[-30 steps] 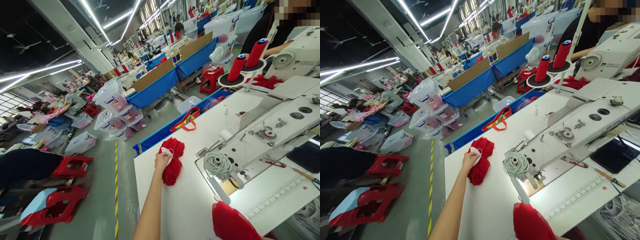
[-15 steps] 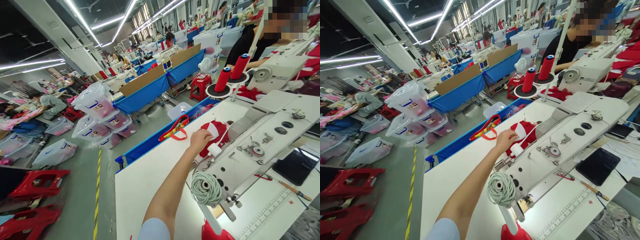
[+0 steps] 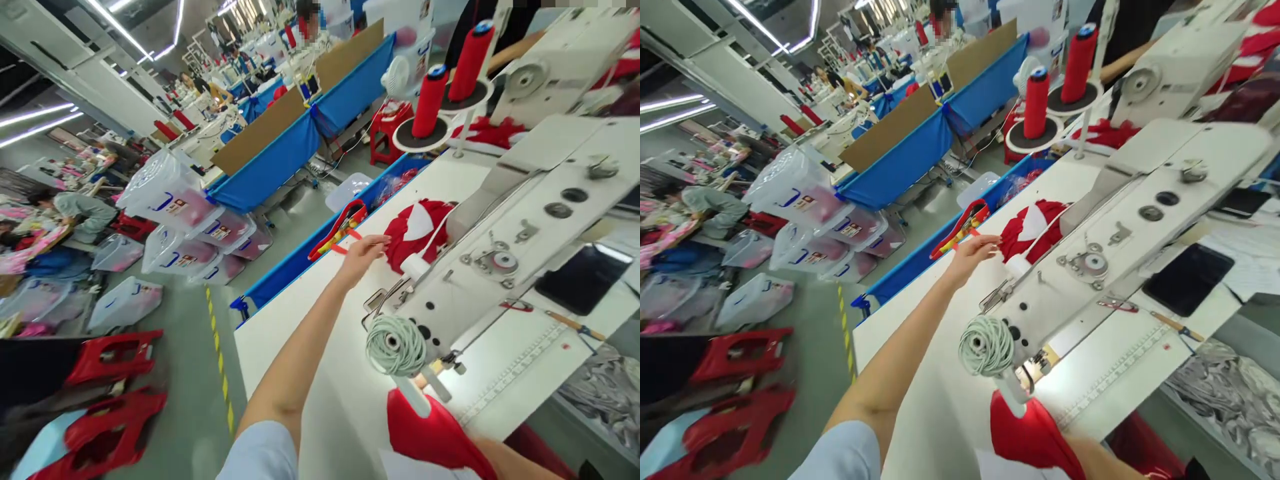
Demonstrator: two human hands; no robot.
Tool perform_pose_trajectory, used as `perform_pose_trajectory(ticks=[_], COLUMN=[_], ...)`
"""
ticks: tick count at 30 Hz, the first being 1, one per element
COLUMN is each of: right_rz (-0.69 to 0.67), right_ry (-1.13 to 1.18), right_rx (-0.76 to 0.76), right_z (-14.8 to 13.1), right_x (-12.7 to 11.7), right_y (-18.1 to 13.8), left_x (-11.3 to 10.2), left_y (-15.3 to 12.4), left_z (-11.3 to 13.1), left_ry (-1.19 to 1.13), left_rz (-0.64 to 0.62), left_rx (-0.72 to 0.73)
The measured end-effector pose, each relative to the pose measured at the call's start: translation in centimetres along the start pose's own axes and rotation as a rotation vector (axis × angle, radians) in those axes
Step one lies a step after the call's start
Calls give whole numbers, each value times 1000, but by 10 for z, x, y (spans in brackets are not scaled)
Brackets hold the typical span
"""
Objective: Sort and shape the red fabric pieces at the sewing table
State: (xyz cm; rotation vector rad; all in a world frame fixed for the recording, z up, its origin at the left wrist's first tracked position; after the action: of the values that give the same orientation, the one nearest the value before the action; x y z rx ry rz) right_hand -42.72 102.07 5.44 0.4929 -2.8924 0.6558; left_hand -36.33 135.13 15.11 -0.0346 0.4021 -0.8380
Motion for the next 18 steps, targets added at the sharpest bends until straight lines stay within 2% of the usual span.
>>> perform_pose_trajectory(ticks=[2,4,6,7,9,10,12,15,18], right_rz=[-104,-125,-96,-84,-55,-22,104,330,422], right_ry=[35,50,40,25,-32,-76,-191,-388,-544], right_rx=[-8,-5,3,1,-17,-35,-81,-216,-445], right_z=[-11,-22,-30,-33,-38,-39,-41,-51,-75], right_x=[20,37,52,61,78,85,90,87,89], right_y=[17,40,64,75,93,99,106,100,79], left_x=[-59,-104,-128,-130,-112,-95,-56,-13,3], left_y=[-61,-140,-226,-268,-337,-363,-395,-410,-408], left_z=[-23,-52,-81,-95,-119,-130,-144,-152,-154], left_ry=[-14,-9,-3,-8,-53,-94,-174,-222,-178], left_rz=[216,411,578,642,700,689,668,714,801], left_rx=[-73,-181,-294,-349,-470,-526,-597,-611,-604])
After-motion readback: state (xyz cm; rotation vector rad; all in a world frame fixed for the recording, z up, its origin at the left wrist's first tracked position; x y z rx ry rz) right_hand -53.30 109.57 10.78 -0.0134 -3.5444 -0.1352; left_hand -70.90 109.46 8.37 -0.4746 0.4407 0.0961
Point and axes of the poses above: each hand's wrist, its own y-axis towards the middle knuckle, its own x-axis out of the palm, z = x × y, the point moved 10 cm from there along y, towards the middle knuckle
